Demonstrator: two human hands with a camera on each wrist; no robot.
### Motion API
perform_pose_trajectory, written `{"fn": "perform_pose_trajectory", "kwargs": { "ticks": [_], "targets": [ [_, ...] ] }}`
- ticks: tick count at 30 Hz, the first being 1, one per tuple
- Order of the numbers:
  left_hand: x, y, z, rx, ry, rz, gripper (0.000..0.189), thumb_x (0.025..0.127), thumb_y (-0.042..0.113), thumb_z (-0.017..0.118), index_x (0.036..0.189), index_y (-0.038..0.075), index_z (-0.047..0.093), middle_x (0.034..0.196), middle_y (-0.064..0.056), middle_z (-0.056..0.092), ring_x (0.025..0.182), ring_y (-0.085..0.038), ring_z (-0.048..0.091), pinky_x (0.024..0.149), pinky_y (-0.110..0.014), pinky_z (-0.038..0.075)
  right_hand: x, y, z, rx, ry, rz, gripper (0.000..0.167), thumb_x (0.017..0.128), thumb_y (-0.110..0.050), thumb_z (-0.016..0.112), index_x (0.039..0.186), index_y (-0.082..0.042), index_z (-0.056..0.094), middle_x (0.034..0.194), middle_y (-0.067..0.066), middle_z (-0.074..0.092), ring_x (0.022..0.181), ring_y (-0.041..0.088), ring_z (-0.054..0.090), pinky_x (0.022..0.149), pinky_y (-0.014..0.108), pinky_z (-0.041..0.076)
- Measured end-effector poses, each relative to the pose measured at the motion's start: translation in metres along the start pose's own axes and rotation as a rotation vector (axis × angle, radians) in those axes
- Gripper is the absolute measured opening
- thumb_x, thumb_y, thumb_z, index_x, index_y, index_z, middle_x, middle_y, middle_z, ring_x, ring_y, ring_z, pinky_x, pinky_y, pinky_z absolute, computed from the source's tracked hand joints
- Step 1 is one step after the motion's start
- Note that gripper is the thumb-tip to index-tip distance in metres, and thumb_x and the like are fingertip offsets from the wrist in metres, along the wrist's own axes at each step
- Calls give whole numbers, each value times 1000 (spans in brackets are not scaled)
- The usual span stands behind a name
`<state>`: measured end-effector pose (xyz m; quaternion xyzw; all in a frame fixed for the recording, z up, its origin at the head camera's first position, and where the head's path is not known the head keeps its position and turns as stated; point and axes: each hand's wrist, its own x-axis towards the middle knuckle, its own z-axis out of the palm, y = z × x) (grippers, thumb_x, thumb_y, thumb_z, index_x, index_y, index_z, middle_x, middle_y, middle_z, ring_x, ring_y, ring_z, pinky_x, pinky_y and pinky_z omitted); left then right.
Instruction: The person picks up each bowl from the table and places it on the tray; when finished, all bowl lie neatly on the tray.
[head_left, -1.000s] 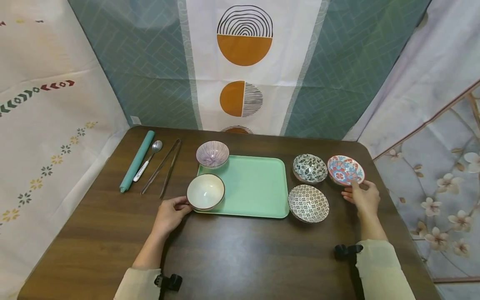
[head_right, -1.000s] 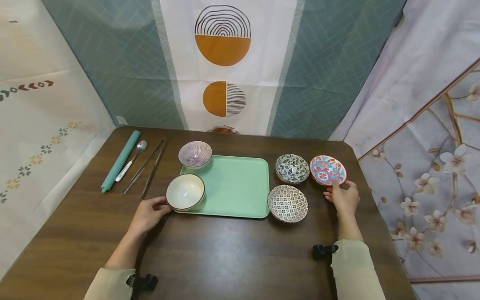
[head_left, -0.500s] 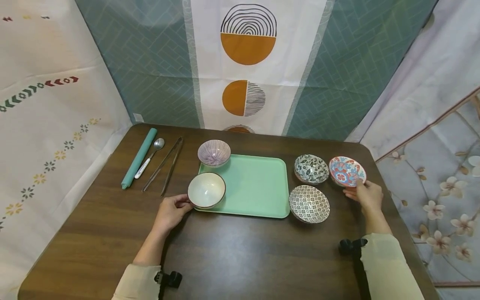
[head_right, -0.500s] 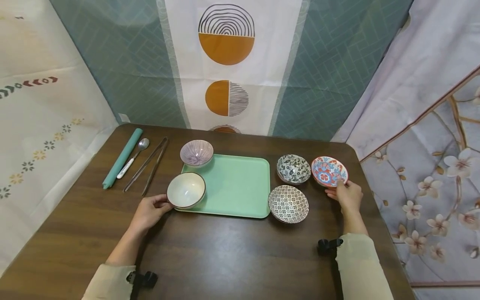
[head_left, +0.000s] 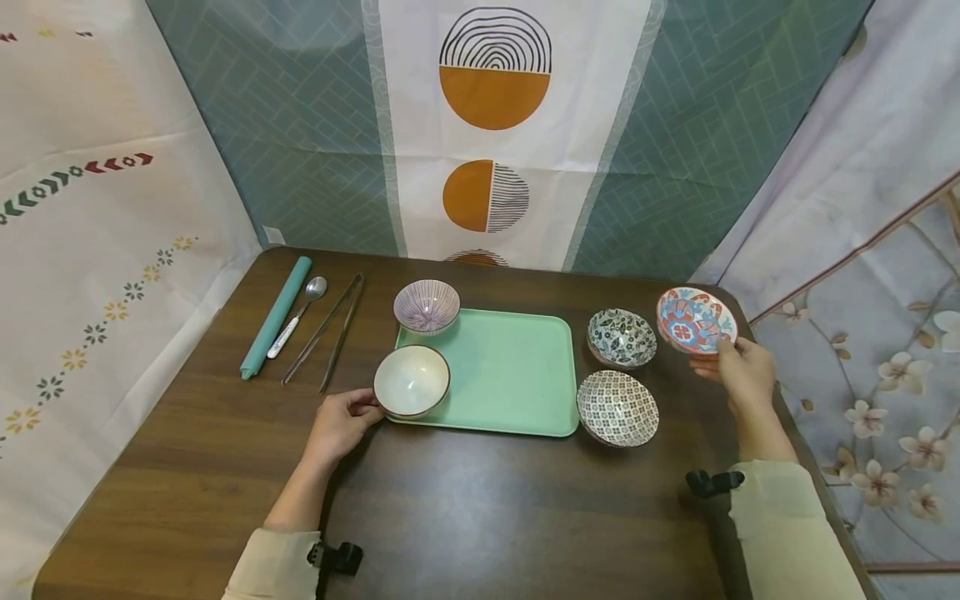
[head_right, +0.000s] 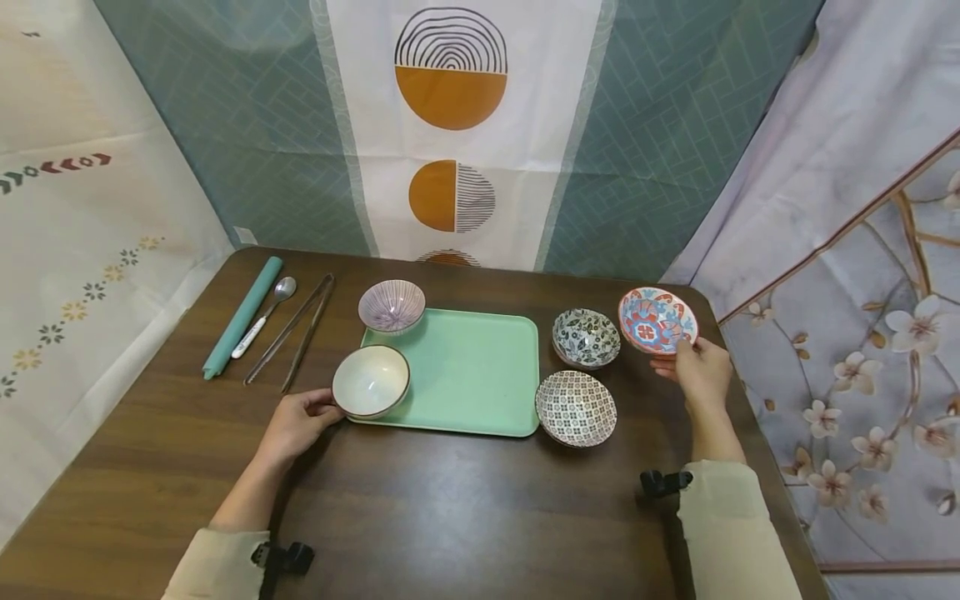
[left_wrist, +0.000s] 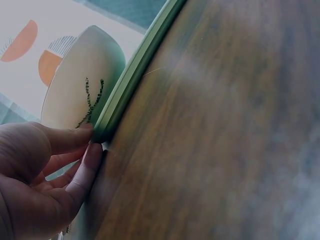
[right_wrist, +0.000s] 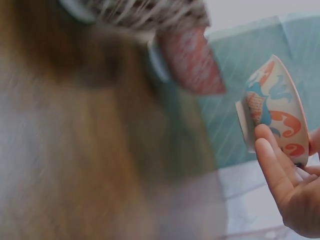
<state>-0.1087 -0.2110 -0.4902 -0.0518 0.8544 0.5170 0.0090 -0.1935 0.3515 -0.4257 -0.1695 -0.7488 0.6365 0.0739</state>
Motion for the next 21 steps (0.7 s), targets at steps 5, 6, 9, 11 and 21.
{"fn": "perform_pose_trajectory", "kwargs": {
  "ticks": [5,6,9,11,21],
  "targets": [
    [0,0,1,7,10,-4,28,90,0,74,115,-11,70,97,-20,75,87,-22,73,68,-18,50,-4,-18,19,-55,-91,-48,52,108,-16,37,142,22,35,66,-9,69,61,7,71,61,25,57],
    [0,0,1,9,13,-4,28,90,0,74,115,-12,70,97,-20,75,86,-22,73,67,-18,50,-4,-21,23,-59,-107,-58,51,108,-16,37,143,21,36,67,-8,70,62,7,71,62,25,57],
    [0,1,2,13,21,-5,28,90,0,74,114,-12,70,95,-20,75,84,-21,73,67,-18,50,-6,-28,37,-89,-139,-85,50,108,-17,36,141,20,40,69,-9,70,64,7,72,64,25,58],
    [0,1,2,13,24,-7,27,90,0,74,114,-12,70,95,-20,75,83,-21,72,67,-18,50,-8,-31,48,-104,-156,-101,48,108,-17,36,138,20,43,70,-9,70,65,7,72,65,25,58],
    [1,0,3,6,38,-15,27,90,-1,73,114,-12,70,97,-21,74,83,-19,71,66,-17,50,-17,-44,106,-176,-266,-156,42,106,-15,40,130,17,54,86,21,73,65,13,73,68,34,60]
  ]
}}
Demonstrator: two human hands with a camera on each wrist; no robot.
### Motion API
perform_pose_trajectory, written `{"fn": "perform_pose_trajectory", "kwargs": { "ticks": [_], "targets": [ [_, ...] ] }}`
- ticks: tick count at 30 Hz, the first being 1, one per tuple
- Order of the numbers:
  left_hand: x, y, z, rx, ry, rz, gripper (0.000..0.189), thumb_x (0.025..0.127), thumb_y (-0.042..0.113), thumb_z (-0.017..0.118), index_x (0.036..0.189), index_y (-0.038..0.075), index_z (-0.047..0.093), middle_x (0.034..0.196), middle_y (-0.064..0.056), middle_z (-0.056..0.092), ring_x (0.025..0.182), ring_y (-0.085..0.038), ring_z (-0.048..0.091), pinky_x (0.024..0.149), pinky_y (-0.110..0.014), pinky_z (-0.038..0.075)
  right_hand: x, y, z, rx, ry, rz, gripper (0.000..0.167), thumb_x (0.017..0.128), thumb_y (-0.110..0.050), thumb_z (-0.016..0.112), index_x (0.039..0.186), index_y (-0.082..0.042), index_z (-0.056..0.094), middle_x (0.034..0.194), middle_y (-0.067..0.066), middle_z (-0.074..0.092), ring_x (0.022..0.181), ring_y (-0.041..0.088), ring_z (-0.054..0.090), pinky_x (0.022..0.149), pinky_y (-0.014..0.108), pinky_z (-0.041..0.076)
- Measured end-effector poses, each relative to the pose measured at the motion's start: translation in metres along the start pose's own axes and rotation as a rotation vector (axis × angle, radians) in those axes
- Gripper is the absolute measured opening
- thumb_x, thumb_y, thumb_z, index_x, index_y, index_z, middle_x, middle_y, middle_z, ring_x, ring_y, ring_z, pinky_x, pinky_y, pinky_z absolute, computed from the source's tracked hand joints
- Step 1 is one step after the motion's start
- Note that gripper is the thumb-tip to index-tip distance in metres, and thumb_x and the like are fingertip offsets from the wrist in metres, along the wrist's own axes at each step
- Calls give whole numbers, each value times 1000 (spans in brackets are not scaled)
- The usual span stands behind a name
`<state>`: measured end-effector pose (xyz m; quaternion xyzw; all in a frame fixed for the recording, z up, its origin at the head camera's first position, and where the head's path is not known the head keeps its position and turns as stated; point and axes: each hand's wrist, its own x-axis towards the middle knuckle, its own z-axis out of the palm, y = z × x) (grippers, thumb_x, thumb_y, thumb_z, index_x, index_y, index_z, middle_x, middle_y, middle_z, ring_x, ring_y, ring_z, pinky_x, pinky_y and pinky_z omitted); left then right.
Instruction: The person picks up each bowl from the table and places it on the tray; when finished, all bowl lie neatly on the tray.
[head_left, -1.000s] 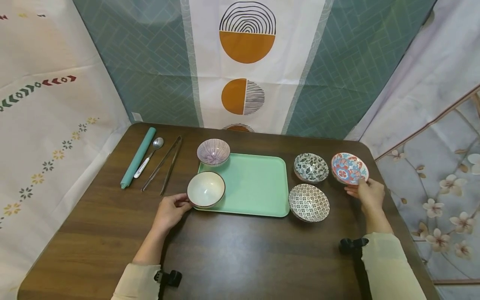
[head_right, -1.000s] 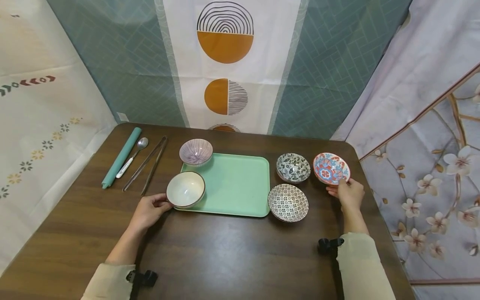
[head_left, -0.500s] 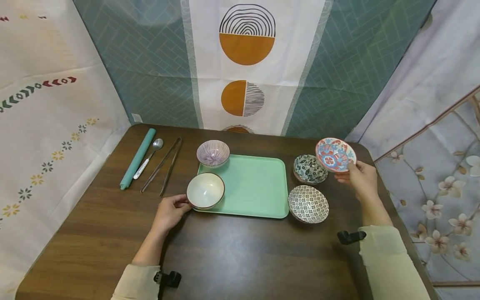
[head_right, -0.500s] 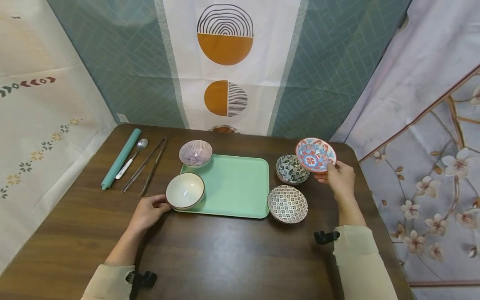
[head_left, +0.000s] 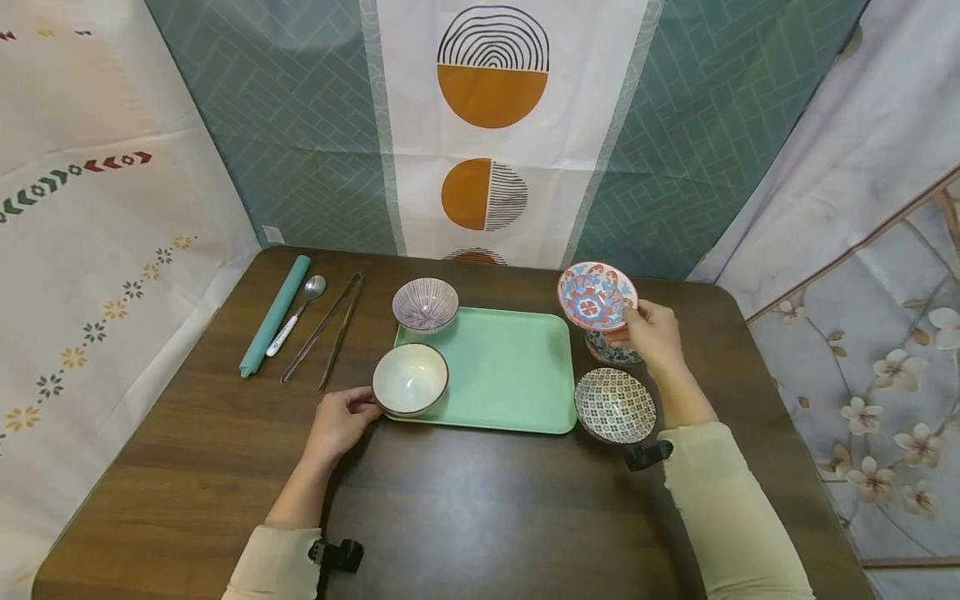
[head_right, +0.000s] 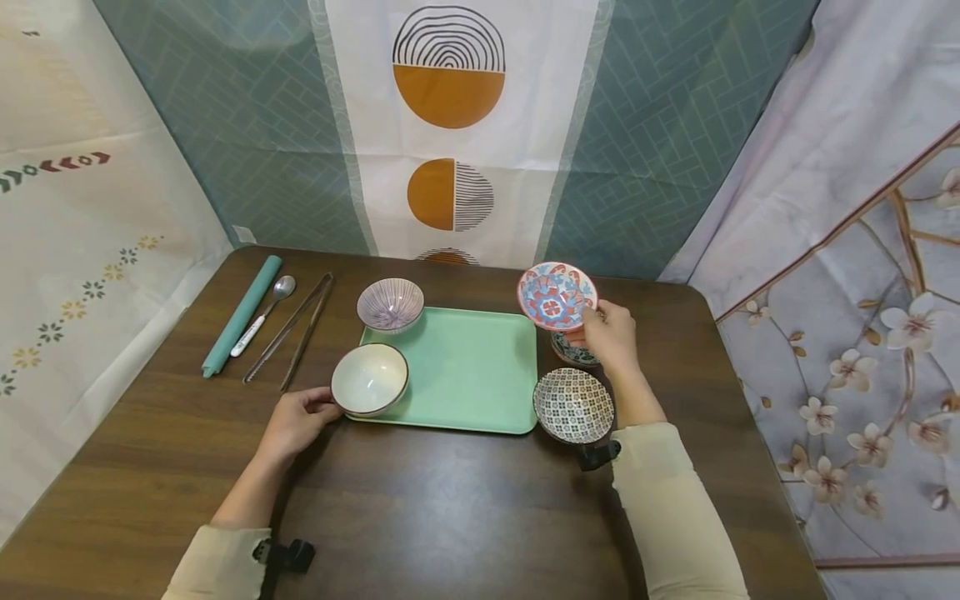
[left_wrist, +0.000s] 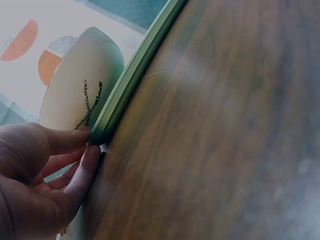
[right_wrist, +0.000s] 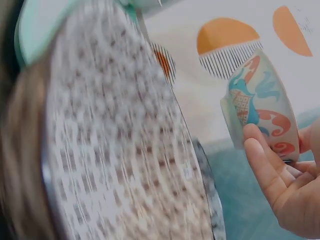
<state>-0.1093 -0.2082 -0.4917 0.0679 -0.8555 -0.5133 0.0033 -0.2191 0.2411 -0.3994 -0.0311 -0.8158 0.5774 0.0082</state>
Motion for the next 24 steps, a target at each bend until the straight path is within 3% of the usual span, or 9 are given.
{"fn": "perform_pose_trajectory", "kwargs": {
  "ticks": [8,14,24],
  "targets": [
    [0,-1,0,-3,3,6,28,90,1,74,115,-10,71,99,-20,75,85,-22,72,67,-18,50,5,-9,42,-71,-100,59,39,108,-15,42,135,11,53,91,26,73,74,25,75,71,39,60],
    [0,-3,-1,8,4,8,28,90,2,74,116,-10,71,98,-20,75,87,-24,73,67,-18,50,7,-8,68,-77,-159,107,38,108,-12,42,134,14,50,95,31,71,81,34,75,75,41,59],
    [0,-2,-1,9,-6,11,28,91,2,73,116,-12,70,98,-21,74,89,-27,73,67,-18,50,1,-6,109,-170,-286,118,42,107,-13,43,142,9,48,85,23,73,74,30,75,69,39,60]
  ]
}}
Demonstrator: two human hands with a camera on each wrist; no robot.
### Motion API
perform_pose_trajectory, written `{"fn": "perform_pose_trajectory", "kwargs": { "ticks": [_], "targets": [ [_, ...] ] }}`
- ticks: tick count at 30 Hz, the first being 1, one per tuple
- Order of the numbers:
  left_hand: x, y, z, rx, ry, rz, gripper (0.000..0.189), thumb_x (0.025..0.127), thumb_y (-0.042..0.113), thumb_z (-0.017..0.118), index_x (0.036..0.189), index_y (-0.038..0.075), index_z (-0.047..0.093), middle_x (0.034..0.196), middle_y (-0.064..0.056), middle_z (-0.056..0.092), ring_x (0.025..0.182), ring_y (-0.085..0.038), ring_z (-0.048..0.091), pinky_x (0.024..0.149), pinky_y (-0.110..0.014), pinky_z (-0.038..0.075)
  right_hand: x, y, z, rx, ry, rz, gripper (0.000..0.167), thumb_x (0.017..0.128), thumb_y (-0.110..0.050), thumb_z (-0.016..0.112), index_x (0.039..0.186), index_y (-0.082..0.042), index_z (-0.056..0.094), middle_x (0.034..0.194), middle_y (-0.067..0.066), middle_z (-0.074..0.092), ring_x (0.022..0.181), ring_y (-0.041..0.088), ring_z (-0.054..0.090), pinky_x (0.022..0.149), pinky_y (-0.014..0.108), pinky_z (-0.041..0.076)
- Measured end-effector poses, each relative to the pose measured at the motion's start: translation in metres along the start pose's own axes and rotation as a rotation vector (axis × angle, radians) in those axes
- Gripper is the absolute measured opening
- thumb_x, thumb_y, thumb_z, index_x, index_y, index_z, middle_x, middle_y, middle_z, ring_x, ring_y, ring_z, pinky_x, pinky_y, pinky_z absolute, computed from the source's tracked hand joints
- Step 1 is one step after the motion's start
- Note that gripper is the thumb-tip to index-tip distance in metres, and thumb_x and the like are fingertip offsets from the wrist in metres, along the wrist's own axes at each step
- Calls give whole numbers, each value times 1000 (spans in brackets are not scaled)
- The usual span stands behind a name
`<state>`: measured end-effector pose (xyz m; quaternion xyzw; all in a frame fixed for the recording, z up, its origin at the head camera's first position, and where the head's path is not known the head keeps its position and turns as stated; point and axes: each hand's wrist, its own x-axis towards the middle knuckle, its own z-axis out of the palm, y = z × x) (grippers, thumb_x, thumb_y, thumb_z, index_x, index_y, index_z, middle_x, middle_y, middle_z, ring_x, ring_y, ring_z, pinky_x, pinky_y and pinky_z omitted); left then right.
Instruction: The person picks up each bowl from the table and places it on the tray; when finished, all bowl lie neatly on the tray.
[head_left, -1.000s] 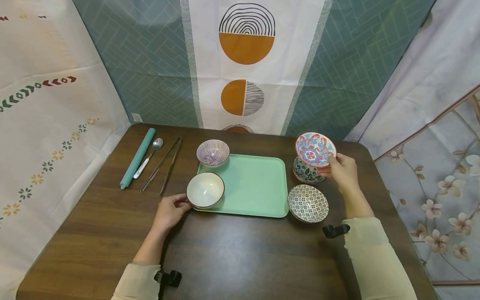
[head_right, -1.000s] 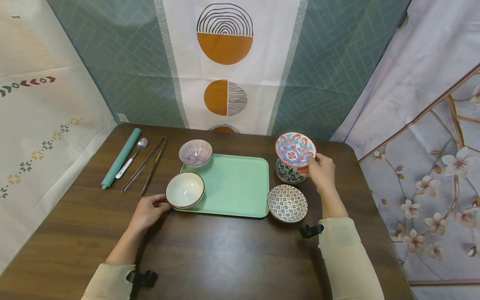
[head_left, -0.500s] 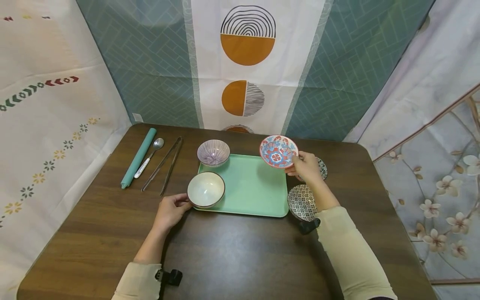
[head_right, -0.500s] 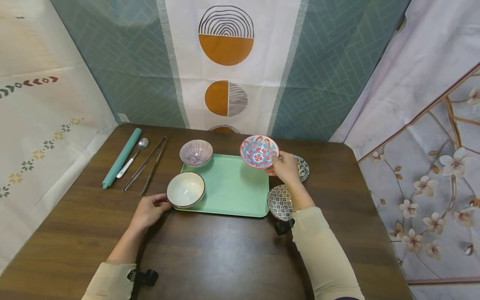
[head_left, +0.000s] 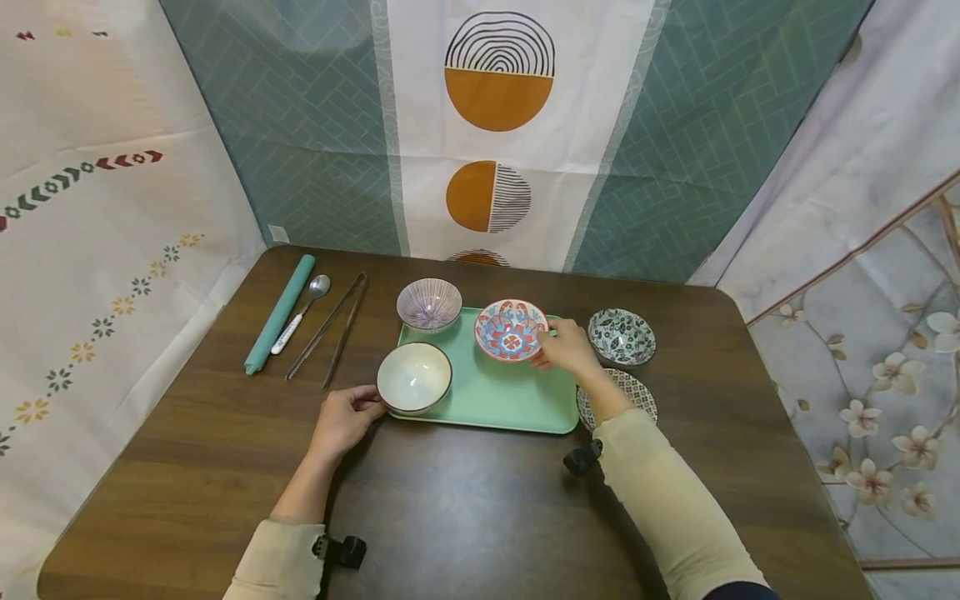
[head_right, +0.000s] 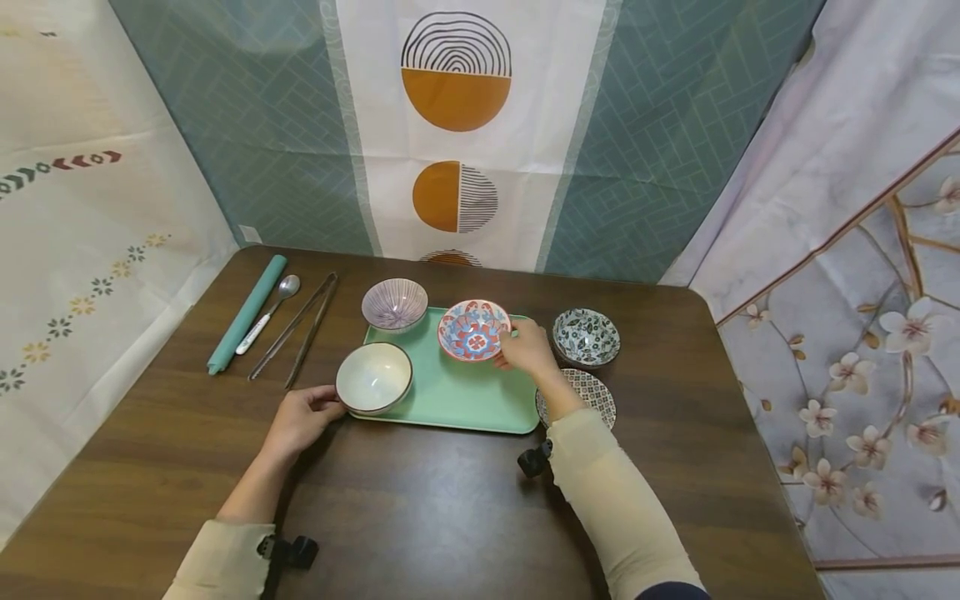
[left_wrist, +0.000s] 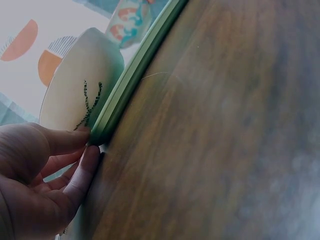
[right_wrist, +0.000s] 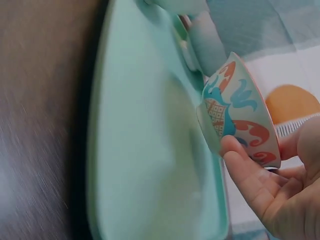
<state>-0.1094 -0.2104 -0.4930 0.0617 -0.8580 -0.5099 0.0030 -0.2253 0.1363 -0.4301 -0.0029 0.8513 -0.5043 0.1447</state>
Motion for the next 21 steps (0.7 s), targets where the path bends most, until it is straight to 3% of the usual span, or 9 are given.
{"fn": "perform_pose_trajectory", "kwargs": {
  "ticks": [7,14,18,21],
  "targets": [
    [1,-2,0,-7,-2,0,30,91,2,74,117,-12,69,99,-21,74,89,-27,73,67,-17,50,1,-3,27,17,-104,0,35,106,-7,41,132,14,54,80,25,72,66,25,73,62,34,60],
    [2,-3,0,-7,-2,6,29,91,2,74,116,-12,70,99,-21,74,88,-25,72,67,-17,51,1,1,41,29,-138,25,32,108,-11,45,128,12,56,82,21,72,66,21,73,63,32,59],
    [2,-3,0,-5,-4,7,29,91,1,74,116,-12,69,98,-21,74,88,-27,73,67,-17,50,-7,-6,33,-98,-126,-3,45,108,-23,49,136,11,50,90,21,73,70,23,74,66,34,60],
    [2,-3,0,-4,-4,7,28,91,0,73,116,-12,69,98,-22,74,88,-27,73,67,-17,50,-15,-15,16,-247,-81,-37,57,106,-34,51,144,8,45,97,18,75,81,25,74,77,39,58]
  ]
}}
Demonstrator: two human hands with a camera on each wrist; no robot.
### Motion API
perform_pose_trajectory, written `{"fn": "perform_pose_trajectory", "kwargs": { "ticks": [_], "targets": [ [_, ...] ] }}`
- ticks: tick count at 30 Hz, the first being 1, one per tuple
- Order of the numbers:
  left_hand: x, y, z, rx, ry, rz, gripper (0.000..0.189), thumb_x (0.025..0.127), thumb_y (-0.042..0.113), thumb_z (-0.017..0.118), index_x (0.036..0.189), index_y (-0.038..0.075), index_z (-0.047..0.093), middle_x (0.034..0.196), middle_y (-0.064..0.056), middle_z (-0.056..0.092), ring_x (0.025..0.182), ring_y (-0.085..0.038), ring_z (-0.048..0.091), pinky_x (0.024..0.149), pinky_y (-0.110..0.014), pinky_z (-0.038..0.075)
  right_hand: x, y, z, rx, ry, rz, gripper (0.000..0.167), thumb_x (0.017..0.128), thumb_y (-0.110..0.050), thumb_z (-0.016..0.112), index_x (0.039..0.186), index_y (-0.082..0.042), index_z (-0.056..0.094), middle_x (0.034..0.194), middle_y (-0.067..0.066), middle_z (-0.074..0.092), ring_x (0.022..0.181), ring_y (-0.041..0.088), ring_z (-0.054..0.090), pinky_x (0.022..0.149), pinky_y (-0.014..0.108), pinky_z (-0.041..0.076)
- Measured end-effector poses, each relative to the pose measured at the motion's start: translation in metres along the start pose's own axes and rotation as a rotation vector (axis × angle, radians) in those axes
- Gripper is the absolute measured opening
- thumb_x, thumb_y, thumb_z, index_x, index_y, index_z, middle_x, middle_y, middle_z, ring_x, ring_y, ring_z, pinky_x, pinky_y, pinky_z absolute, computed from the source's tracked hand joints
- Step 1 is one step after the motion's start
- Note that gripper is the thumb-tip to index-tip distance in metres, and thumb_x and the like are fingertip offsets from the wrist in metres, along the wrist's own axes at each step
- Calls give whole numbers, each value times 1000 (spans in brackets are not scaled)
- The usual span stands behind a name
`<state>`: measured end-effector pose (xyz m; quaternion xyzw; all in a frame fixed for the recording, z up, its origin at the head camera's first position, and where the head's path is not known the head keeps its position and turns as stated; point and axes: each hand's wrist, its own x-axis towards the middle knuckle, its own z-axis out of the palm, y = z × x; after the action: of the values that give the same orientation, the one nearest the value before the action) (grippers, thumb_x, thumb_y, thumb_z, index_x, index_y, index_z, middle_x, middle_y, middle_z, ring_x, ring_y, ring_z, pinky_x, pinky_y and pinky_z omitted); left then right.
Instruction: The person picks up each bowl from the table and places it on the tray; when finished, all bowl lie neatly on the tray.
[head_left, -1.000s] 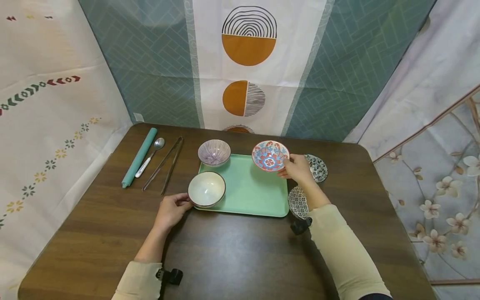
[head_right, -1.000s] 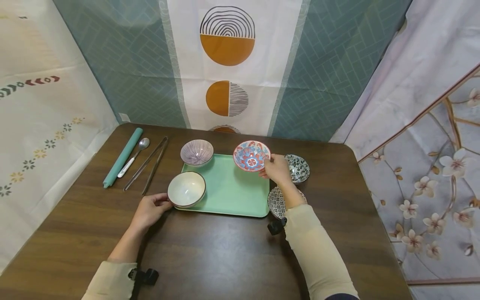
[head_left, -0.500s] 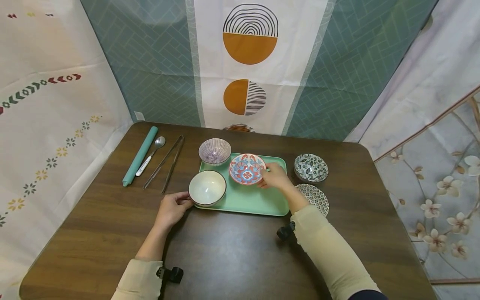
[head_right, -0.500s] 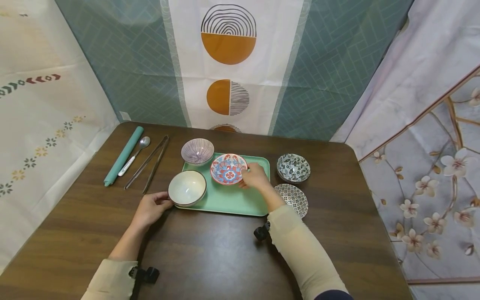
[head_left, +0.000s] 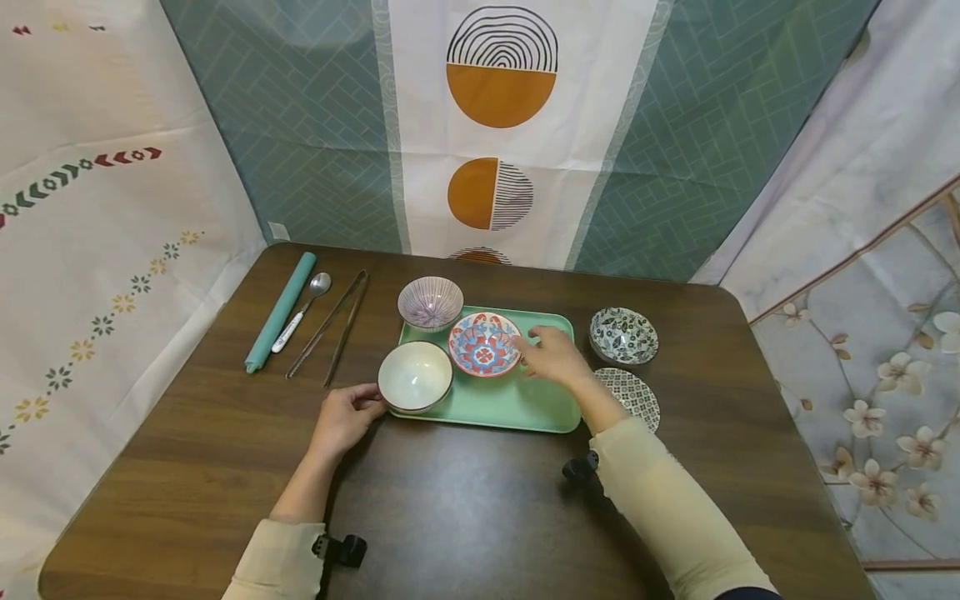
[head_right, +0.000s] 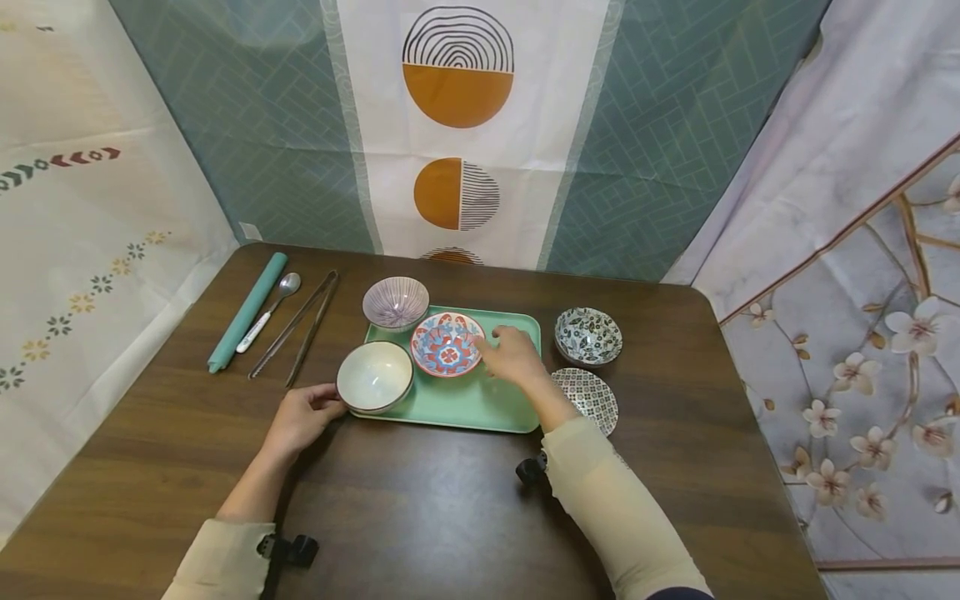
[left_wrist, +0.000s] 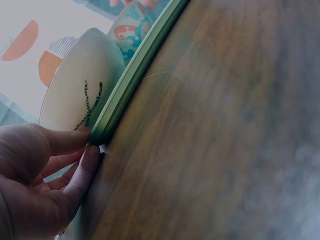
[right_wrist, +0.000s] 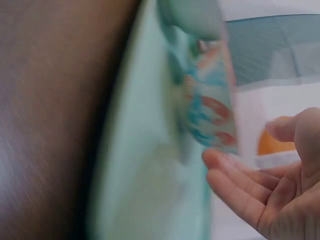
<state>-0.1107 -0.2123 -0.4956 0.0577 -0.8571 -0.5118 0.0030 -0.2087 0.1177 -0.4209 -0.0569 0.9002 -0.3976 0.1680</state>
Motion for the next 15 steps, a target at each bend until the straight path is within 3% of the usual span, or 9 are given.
{"fn": "perform_pose_trajectory", "kwargs": {
  "ticks": [2,6,9,15],
  "targets": [
    [0,0,0,-1,2,-2,28,91,0,73,116,-13,69,98,-22,74,88,-27,73,67,-17,50,-6,-1,-15,-68,31,-13,62,106,-39,52,147,6,44,99,16,75,90,28,73,85,44,55],
    [-1,1,-1,-4,6,-7,28,90,-1,73,116,-12,69,98,-22,74,87,-26,72,67,-17,50,-13,3,-46,-135,99,-31,62,105,-43,52,147,2,46,102,16,75,97,34,69,89,49,51],
    [-1,2,-1,-5,4,-6,29,91,0,73,116,-12,69,98,-21,74,87,-25,72,67,-17,50,-19,10,-67,-149,136,-49,64,105,-47,51,148,0,46,112,20,71,93,34,69,85,49,51],
    [-1,2,0,3,3,3,27,90,-1,72,115,-11,70,98,-21,74,86,-24,72,67,-18,51,-27,31,-97,-171,247,-111,62,104,-47,52,145,1,51,126,26,65,112,42,61,95,58,47]
  ]
}}
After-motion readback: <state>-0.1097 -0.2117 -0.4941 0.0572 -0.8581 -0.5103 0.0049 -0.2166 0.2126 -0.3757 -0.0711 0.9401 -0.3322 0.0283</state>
